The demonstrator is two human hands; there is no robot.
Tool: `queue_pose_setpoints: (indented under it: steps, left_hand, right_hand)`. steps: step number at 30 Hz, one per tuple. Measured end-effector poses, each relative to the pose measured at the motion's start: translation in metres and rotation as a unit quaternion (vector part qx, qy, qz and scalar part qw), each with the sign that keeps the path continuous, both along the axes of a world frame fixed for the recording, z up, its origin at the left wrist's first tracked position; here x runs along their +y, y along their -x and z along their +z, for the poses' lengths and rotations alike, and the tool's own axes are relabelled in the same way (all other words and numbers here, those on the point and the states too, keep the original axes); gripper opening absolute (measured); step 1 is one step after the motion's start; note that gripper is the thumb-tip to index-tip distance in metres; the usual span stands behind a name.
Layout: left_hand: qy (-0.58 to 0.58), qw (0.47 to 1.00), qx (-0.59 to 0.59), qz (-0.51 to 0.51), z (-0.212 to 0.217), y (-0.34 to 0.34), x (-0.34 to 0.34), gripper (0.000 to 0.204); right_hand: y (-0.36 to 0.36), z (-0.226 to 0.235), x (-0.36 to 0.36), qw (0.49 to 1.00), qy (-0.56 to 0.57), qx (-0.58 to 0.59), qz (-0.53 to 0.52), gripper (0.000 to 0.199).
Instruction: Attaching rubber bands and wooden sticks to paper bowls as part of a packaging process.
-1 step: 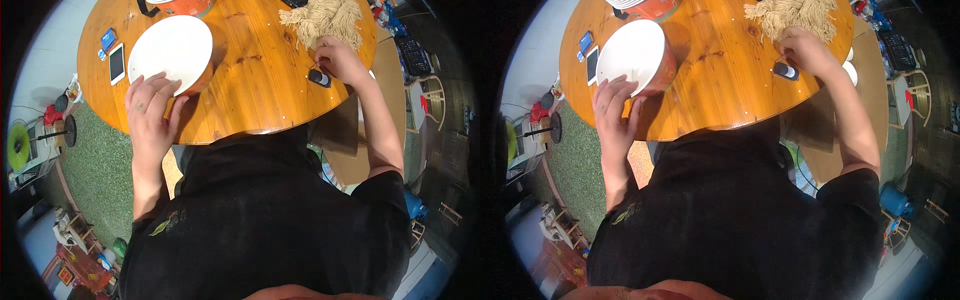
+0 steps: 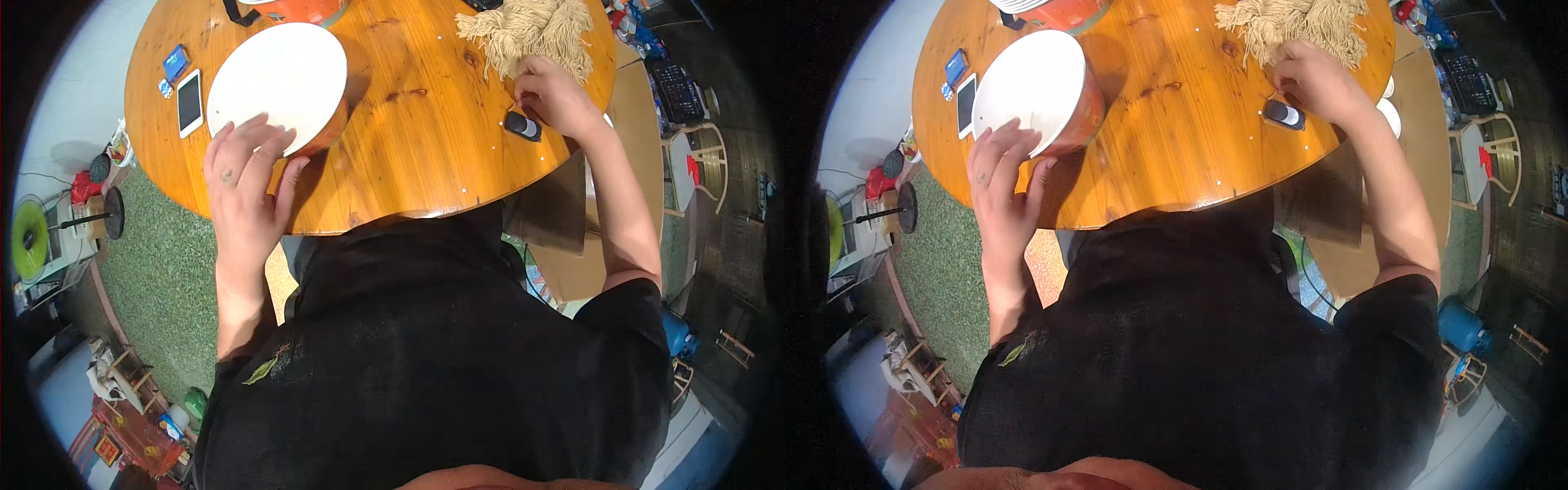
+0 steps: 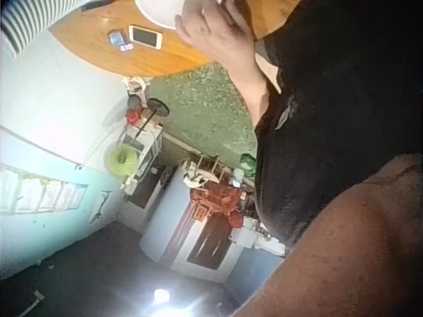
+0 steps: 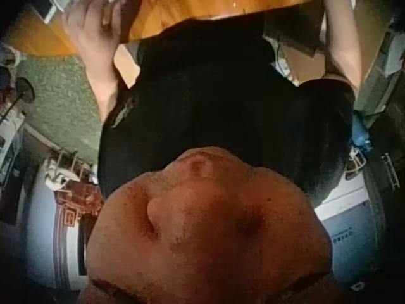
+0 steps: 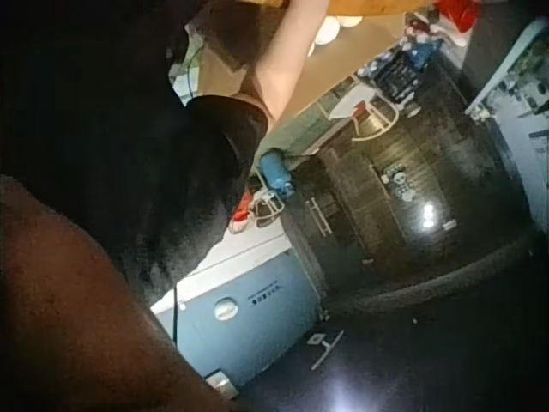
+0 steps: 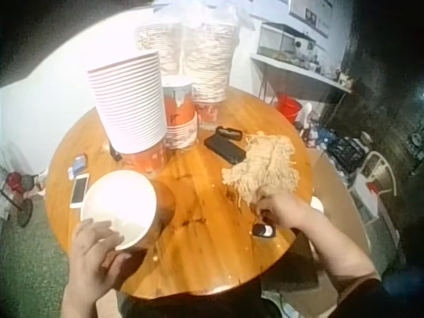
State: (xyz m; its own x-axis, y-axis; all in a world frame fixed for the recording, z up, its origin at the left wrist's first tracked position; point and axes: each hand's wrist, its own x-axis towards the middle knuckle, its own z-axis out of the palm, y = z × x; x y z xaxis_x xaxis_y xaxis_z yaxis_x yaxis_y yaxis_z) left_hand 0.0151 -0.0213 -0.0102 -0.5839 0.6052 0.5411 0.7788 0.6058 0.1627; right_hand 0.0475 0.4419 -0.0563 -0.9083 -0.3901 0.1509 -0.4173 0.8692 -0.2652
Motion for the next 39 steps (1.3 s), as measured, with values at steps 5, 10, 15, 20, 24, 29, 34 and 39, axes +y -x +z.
queue_pose_setpoints:
  steps: [5,10,15,20,24,29,34,39]
  left_hand:
    - [-0.069,0.997,0.031,-0.008,0.001,-0.010,-0.001,0.038]
    - [-0.157,0.983,0.058,-0.077,0.003,-0.040,-0.008,0.039]
    - [-0.192,0.964,-0.114,-0.146,-0.006,-0.053,0.020,0.050]
    - [-0.380,0.791,-0.472,-0.083,-0.028,-0.064,0.039,0.047]
    - [-0.430,0.631,-0.642,-0.064,-0.022,-0.057,0.035,0.030]
    - [-0.438,0.649,-0.619,-0.065,-0.034,-0.052,0.035,0.019]
    - [-0.419,0.667,-0.614,-0.043,-0.030,-0.050,0.036,0.012]
    - [-0.442,0.633,-0.634,-0.048,-0.032,-0.046,0.038,0.003]
  right_hand:
    - [-0.002,0.003,-0.023,0.998,-0.050,0.033,0.011,0.012]
    - [-0.016,0.022,-0.088,0.990,0.129,0.059,-0.002,0.008]
    - [-0.041,0.029,-0.177,0.920,0.381,-0.085,-0.040,0.007]
    - [-0.045,0.030,-0.214,0.866,0.467,-0.180,0.005,0.012]
    - [-0.044,0.027,-0.220,0.878,0.441,-0.185,-0.021,0.011]
    - [-0.045,0.024,-0.224,0.900,0.413,-0.139,-0.017,0.010]
    - [-0.047,0.023,-0.221,0.918,0.379,-0.118,-0.013,0.010]
    - [-0.051,0.019,-0.222,0.912,0.401,-0.084,-0.031,0.014]
